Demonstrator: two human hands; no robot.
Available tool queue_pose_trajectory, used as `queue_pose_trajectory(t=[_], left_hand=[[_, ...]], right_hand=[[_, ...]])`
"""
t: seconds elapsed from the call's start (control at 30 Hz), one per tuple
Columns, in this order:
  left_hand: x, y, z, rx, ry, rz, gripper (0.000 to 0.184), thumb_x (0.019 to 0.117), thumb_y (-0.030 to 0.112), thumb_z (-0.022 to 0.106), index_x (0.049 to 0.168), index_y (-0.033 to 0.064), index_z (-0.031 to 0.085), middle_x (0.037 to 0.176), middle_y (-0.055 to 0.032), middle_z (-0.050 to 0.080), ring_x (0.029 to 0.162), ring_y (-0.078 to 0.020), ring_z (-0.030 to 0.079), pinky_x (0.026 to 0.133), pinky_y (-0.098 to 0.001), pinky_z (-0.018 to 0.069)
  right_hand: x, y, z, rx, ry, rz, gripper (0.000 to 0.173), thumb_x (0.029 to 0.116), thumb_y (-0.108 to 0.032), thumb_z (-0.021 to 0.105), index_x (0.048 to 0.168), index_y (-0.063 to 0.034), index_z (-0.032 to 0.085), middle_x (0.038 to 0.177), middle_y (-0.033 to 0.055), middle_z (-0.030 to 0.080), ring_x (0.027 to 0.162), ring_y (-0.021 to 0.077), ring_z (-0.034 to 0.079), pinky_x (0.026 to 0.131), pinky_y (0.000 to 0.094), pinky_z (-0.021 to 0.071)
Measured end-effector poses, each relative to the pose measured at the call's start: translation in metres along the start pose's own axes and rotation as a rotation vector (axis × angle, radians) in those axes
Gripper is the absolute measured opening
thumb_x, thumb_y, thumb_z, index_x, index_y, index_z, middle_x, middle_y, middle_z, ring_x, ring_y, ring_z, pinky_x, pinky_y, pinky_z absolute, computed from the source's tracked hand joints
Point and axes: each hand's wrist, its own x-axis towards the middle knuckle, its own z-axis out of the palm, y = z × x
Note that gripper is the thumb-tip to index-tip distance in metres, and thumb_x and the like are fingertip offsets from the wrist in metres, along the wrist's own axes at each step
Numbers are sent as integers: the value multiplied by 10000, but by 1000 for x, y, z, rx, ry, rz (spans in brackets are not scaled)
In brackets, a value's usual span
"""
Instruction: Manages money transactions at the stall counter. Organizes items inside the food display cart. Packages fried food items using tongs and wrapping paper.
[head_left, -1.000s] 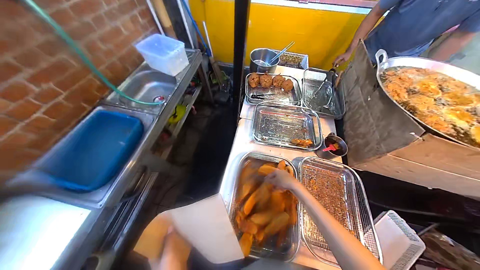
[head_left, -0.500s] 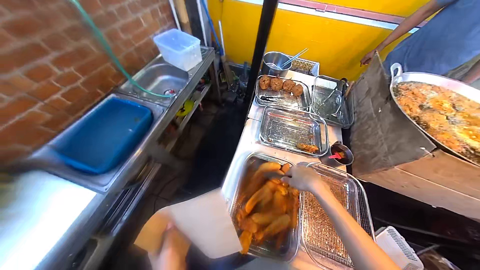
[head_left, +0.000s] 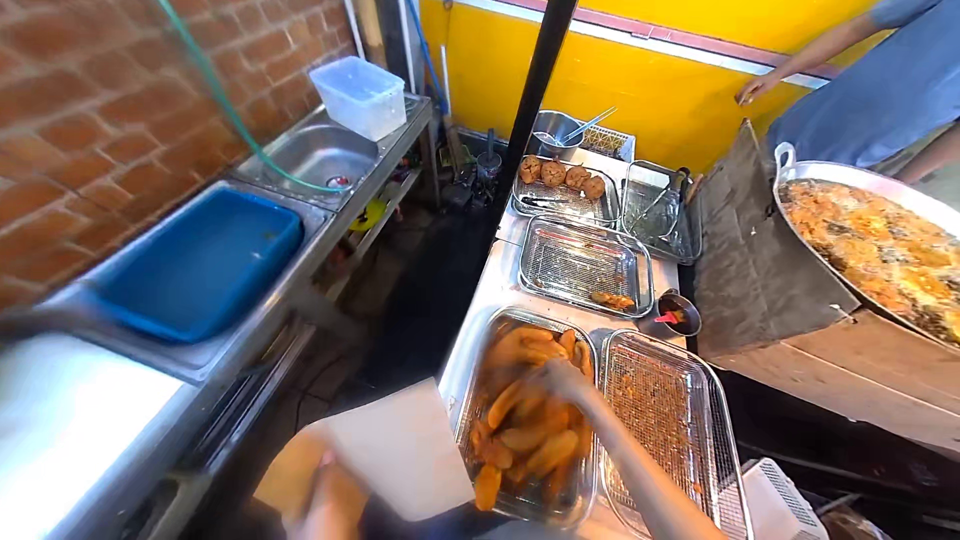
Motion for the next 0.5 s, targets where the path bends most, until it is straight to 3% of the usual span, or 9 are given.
queue_pose_trajectory(t=[0.07,0.17,0.23,0.3,0.4,0.5], left_hand=[[-1,2,2,-2,6,-1,367,1038,99,534,1362,-22,410,1063,14,632,908,18,663,830,-213,588],[-1,4,1,-8,8,0,357,1041,99,528,1361,-16,418,1065,16,638,921,15,664,836,-213,587],[0,2,-1,-4,20,-11,330,1043,106,531,1341,-7,446,1041,14,657,902,0,679,815,-224,600],[1,-1,0,4,17,-30,328,1043,123,542,1336,1,459,1025,9,664,878,-14,686,794,-238,608],[2,2,3,9,2,-8,333,1035,105,545,1333,-6,446,1032,16,656,886,-2,680,807,-222,600],[4,0,1,14,13,4,309,1036,98,535,1318,-7,459,1017,25,660,884,7,678,804,-217,600]], right_hand=[[10,9,0,96,-20,-30,413,1051,-447,547,1281,-138,694,950,88,726,750,174,670,743,391,554],[0,9,-23,103,46,-100,398,1058,-425,549,1319,-161,690,932,93,720,718,179,642,709,386,534],[3,5,-41,-27,91,-113,436,1055,-451,532,1357,-170,675,1029,141,735,871,274,696,842,498,549],[3,-3,-57,-177,90,-67,471,1047,-495,520,1341,-165,680,1178,175,714,1080,347,681,973,587,500],[-30,-20,-84,-315,110,19,476,1025,-517,555,1258,-132,710,1214,192,692,1155,378,648,976,614,484],[-67,-12,-98,-402,103,46,462,1028,-502,558,1266,-139,714,1210,188,697,1177,383,636,991,623,473]])
